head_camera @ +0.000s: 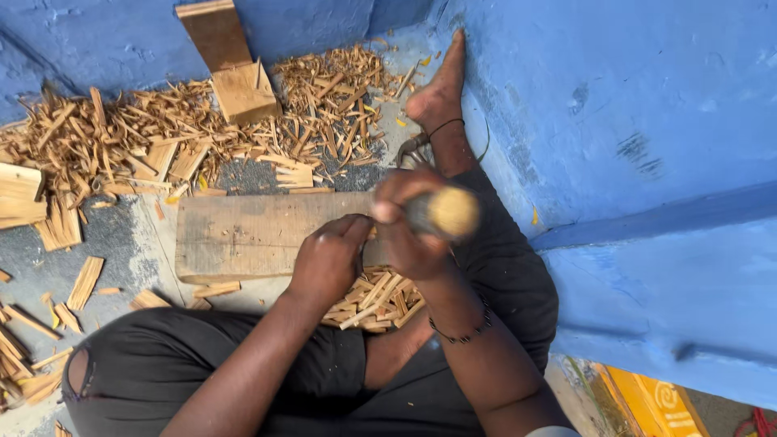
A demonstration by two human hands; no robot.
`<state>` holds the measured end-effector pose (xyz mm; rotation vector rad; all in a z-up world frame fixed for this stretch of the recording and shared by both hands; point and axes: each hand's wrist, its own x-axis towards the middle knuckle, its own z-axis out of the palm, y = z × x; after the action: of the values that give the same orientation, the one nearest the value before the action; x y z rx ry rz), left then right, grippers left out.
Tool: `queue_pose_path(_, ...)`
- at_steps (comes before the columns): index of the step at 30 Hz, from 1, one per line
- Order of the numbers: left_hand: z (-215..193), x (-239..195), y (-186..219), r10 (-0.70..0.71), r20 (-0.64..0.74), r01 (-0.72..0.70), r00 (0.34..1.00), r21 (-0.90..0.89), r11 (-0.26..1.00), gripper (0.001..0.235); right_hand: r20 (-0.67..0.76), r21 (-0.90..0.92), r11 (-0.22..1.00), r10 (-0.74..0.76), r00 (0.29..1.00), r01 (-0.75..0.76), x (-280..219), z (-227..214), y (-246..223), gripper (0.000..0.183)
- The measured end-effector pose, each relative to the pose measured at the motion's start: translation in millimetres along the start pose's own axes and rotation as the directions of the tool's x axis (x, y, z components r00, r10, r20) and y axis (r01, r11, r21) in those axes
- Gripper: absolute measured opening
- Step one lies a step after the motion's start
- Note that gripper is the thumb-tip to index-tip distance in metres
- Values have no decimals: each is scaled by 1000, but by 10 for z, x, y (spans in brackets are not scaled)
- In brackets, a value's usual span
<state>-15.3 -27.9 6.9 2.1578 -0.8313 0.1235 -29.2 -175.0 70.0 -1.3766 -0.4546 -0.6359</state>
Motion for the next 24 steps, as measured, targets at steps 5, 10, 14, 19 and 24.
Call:
queue_pose_path(5, 124, 14, -162, -92, 123, 88, 988, 36, 995, 28, -13, -83, 994, 66, 998, -67, 11, 163, 245, 20)
queue_pose_path(10, 56, -16, -61, 4, 33, -4, 999, 7, 1000, 27, 30, 56, 997, -54, 998, 52, -48, 26, -38, 18)
queue_pose_path(14, 115, -43, -53, -56, 42, 58, 998, -54, 997, 27, -101, -56, 994, 91, 991, -97, -70, -5, 88, 19)
queue_pose_path(19, 146, -9, -62, -65, 105, 64, 992, 4, 998, 23, -24, -118, 993, 17, 1000, -20, -18, -33, 198, 16)
queue_pose_path(24, 58, -32, 25, 3, 89, -2, 996, -20, 1000, 28, -14, -33, 999, 31, 999, -32, -26, -87, 19, 17)
